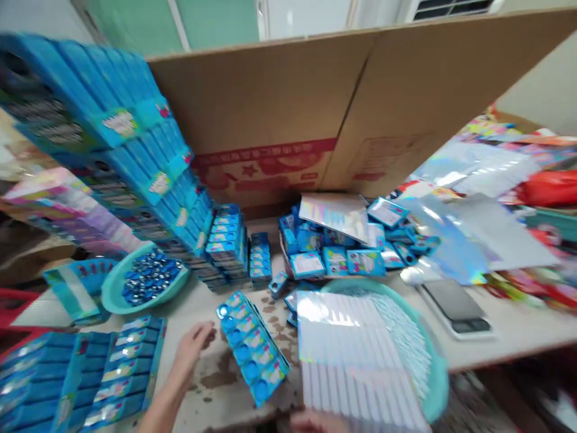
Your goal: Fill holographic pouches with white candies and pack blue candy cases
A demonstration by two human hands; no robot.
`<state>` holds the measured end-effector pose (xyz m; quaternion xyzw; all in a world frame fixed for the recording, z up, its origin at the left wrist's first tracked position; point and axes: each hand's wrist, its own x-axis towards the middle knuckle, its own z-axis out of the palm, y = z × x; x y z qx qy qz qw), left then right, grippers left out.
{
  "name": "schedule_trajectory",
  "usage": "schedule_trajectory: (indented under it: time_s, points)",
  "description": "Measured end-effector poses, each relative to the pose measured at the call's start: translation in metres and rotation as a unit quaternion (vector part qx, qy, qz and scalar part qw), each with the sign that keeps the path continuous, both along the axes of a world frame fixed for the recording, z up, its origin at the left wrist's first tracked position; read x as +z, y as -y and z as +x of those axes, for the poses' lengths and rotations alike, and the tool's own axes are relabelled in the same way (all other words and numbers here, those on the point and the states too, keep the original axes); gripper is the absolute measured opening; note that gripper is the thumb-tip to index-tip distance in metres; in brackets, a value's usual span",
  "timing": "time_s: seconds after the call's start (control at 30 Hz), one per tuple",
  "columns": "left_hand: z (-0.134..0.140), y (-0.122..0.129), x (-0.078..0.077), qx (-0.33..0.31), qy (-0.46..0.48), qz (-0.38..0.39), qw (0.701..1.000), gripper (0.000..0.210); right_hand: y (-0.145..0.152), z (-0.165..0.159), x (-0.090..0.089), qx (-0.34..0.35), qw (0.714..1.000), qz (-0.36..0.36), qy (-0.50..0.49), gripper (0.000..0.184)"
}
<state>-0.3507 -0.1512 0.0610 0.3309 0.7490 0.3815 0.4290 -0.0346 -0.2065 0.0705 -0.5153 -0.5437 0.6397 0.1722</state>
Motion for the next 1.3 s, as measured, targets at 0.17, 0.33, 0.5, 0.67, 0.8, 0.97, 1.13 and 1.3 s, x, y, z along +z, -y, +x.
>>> schedule_trajectory:
  time_s: [0.17,0.33,0.5,0.67,0.8,0.97,1.13,1.3]
  points:
    - [0.084,-0.007,0.065,-0.179,-0.090,0.130,0.971,0.029,-0.072,0.070,0.021,-0.139,0.947,0.257,0.133,0.035]
    - [0.198,-0.104,0.043,-0.440,-0.321,0.012,0.838,0.037,-0.148,0.081,-0.047,-0.098,0.849,0.477,0.205,0.026]
    - [0.238,-0.152,-0.013,-0.420,-0.350,-0.093,0.832,0.037,-0.170,0.067,-0.107,-0.063,0.784,0.541,0.299,0.033]
    - [0.236,-0.152,-0.023,-0.414,-0.347,-0.120,0.833,0.027,-0.164,0.068,-0.121,-0.029,0.759,0.553,0.342,0.036]
    - [0.234,-0.153,-0.021,-0.406,-0.333,-0.137,0.840,0.028,-0.154,0.070,-0.116,0.005,0.745,0.567,0.351,0.035]
    - [0.233,-0.153,-0.024,-0.390,-0.310,-0.149,0.854,0.032,-0.147,0.073,-0.107,0.020,0.753,0.570,0.329,0.023]
    - [0.238,-0.156,-0.026,-0.373,-0.310,-0.140,0.863,0.026,-0.145,0.078,-0.070,-0.012,0.807,0.533,0.254,0.015]
    - [0.235,-0.147,-0.003,-0.354,-0.345,-0.089,0.865,0.028,-0.132,0.081,-0.006,-0.148,0.884,0.423,0.131,0.011]
